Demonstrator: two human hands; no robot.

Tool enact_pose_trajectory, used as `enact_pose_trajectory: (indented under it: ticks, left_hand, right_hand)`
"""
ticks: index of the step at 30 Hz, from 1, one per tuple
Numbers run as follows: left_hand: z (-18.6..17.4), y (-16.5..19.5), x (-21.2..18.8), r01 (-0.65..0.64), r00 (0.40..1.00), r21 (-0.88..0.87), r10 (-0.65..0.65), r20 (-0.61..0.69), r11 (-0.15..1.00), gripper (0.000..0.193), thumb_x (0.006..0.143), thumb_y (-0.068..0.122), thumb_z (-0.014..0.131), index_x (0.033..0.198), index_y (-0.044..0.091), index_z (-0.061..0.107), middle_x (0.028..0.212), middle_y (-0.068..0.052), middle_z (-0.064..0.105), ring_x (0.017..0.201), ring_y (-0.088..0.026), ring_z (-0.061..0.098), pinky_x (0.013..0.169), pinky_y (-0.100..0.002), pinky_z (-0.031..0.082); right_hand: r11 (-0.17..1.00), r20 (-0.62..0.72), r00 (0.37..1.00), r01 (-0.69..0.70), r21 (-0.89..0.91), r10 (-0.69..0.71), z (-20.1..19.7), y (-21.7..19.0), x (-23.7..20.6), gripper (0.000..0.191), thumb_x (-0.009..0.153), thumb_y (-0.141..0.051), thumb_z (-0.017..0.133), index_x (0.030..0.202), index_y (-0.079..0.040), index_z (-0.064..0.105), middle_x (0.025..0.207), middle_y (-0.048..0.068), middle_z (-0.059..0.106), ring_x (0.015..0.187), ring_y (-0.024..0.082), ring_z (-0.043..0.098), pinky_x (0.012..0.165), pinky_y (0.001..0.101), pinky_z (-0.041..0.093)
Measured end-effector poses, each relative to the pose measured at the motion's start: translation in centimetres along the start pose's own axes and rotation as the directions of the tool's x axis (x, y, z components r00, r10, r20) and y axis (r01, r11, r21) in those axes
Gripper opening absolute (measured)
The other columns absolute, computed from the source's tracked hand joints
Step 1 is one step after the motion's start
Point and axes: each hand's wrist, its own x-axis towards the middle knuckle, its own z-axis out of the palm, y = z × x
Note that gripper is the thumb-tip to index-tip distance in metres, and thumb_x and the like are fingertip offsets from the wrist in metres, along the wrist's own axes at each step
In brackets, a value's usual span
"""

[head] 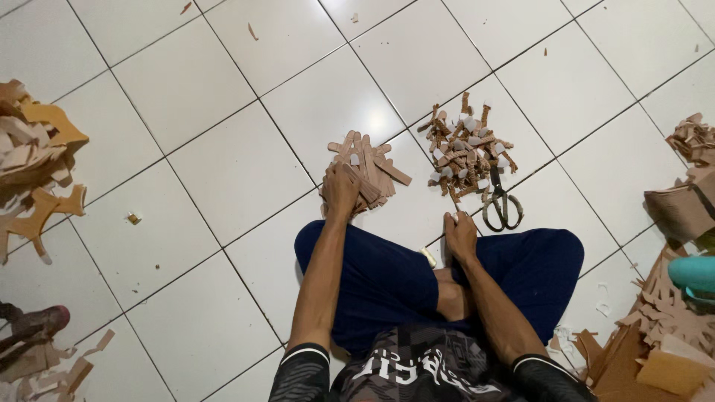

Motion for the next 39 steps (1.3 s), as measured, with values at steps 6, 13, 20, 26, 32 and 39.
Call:
enact_pose_trajectory:
  ticks: [6,13,20,26,32,39]
  left_hand:
    - [-1.1,1.8,-0.9,0.06,0.998,0.081,-0.06,0.006,0.995,0.037,0.086,0.024,0.075,0.115,0.004,0.063,0.12,-0.021,0.061,0.11,-0.039,0.06,0.089,-0.051,0.052]
    - [-2.3,2.9,-2.3,0.017,0.973,-0.625,-0.156,-0.169,0.781,0.035,0.092,0.026,0.075,0.115,0.001,0.064,0.106,-0.013,0.069,0.096,-0.024,0.067,0.082,-0.036,0.056]
    - [-2.5,4.5,-6.4,0.394,0.917,-0.731,-0.295,0.269,0.556,0.043,0.091,0.023,0.074,0.126,-0.001,0.067,0.09,-0.008,0.073,0.073,-0.016,0.067,0.063,-0.03,0.054]
    - [-0.5,6.9,-10.4,0.285,0.877,-0.701,0.117,0.466,0.654,0.041,0.086,0.018,0.077,0.122,-0.001,0.07,0.086,-0.01,0.076,0.074,-0.011,0.071,0.067,-0.025,0.059]
    - [0.3,8.1,-11.9,0.296,0.795,-0.574,0.136,0.591,0.763,0.036,0.088,0.02,0.079,0.116,-0.003,0.076,0.082,-0.012,0.078,0.071,-0.015,0.071,0.065,-0.028,0.057]
    - [-0.4,9.6,-12.8,0.171,0.746,-0.57,0.272,0.608,0.804,0.041,0.086,0.018,0.079,0.122,0.001,0.07,0.095,-0.01,0.079,0.086,-0.015,0.076,0.076,-0.029,0.062]
  right_hand:
    - [0.992,-0.06,0.99,0.126,0.0,-0.125,-0.7,0.1,-0.9,0.035,0.1,-0.033,0.06,0.098,0.002,0.062,0.099,0.027,0.062,0.095,0.046,0.06,0.084,0.0536,0.047]
    - [0.993,-0.092,0.993,0.084,0.083,-0.077,-2.4,-0.4,-2.6,0.034,0.096,-0.035,0.061,0.101,-0.001,0.064,0.097,0.024,0.063,0.093,0.044,0.062,0.08,0.0525,0.049]
    - [0.997,0.043,0.996,-0.074,0.018,0.074,-4.6,-0.6,-3.6,0.049,0.09,-0.048,0.069,0.082,0.0,0.072,0.09,0.023,0.067,0.085,0.04,0.066,0.075,0.0503,0.052]
    - [0.794,0.331,0.943,-0.228,0.564,0.036,-5.1,-0.8,-4.4,0.048,0.098,-0.044,0.065,0.086,0.002,0.077,0.075,0.013,0.075,0.068,0.02,0.072,0.064,0.0333,0.055]
    - [0.718,0.46,0.879,-0.238,0.654,-0.127,-5.6,-0.7,-4.7,0.034,0.095,-0.037,0.066,0.1,-0.005,0.076,0.082,0.007,0.077,0.07,0.013,0.07,0.063,0.0276,0.055]
    - [0.755,0.395,0.909,-0.163,0.635,-0.136,-6.9,-1.3,-4.8,0.033,0.093,-0.033,0.07,0.095,-0.002,0.079,0.079,0.002,0.073,0.068,0.008,0.06,0.06,0.0251,0.048]
